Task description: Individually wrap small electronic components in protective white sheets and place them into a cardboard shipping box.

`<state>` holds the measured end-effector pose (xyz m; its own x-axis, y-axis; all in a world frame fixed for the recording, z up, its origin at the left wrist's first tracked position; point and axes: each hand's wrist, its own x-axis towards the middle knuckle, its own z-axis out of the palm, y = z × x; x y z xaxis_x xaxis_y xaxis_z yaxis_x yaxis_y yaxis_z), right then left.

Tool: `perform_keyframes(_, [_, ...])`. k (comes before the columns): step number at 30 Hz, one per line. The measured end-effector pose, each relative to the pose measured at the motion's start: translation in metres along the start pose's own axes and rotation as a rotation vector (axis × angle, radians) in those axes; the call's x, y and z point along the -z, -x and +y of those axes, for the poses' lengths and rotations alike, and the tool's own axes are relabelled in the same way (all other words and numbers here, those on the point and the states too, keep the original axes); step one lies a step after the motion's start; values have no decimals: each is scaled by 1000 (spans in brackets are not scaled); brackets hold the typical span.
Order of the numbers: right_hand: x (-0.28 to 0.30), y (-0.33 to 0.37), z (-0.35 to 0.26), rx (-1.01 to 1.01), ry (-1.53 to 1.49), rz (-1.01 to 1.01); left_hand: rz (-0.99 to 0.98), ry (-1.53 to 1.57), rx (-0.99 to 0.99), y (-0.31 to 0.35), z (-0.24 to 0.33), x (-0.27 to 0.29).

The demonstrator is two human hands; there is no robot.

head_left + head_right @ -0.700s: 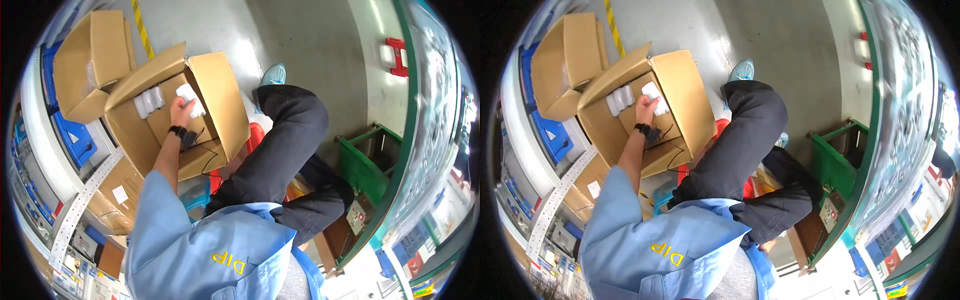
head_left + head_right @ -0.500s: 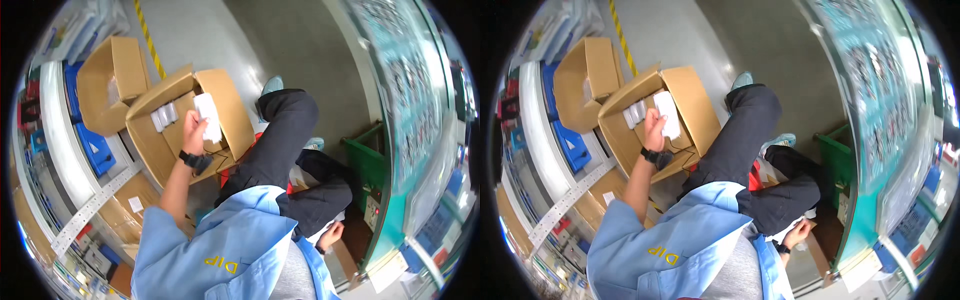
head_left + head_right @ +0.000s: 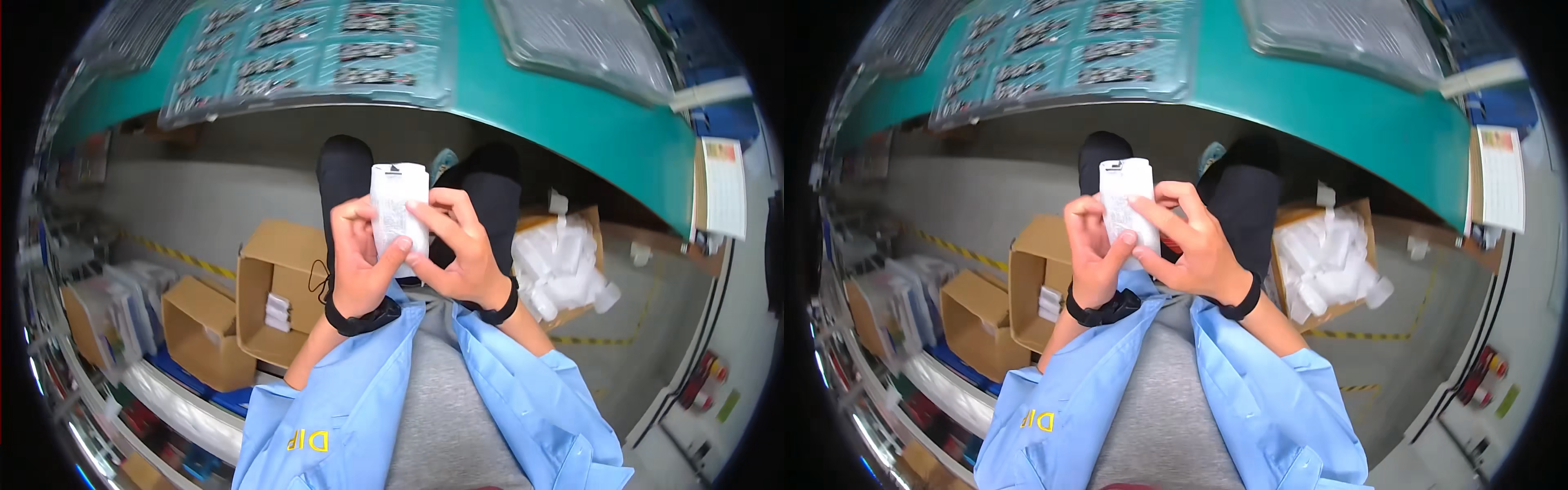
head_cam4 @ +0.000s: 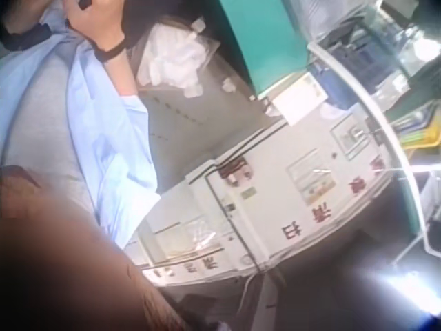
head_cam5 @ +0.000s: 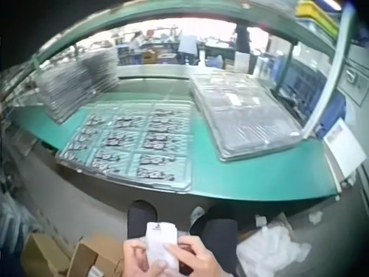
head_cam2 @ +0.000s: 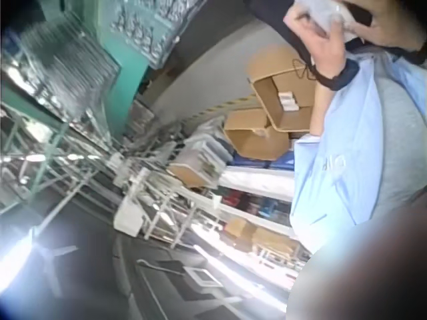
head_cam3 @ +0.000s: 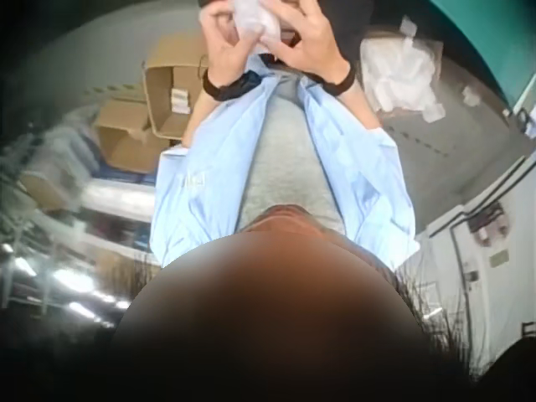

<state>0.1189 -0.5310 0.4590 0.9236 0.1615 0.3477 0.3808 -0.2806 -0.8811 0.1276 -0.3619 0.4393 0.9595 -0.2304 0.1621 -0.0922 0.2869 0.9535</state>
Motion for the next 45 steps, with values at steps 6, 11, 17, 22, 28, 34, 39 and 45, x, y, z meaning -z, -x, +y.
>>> perform_keyframes(6, [44, 12, 0, 1, 51, 98, -102, 156, 296, -29, 15, -34])
perform_keyframes(11, [66, 14, -5, 145, 202, 70, -111, 233, 505, -30, 12, -37])
perform_keyframes(17, [75, 17, -17, 174, 289, -11, -70, 249, 581, -24, 20, -45])
perform_keyframes(22, [66, 19, -21, 278, 523, 28, -52, 227, 617, -20, 24, -43])
perform_keyframes(28, [70, 16, -25, 426, 734, 9, -89, 242, 580, -11, 23, -41])
perform_keyframes(34, [72, -2, -26, 499, 743, -89, -114, 316, 604, -8, 31, -37])
perform_keyframes(39, [65, -13, -17, 408, 577, -127, -147, 254, 553, -9, 35, -31])
perform_keyframes(45, [57, -14, -5, 149, 160, -28, -139, 174, 523, -9, 36, -26])
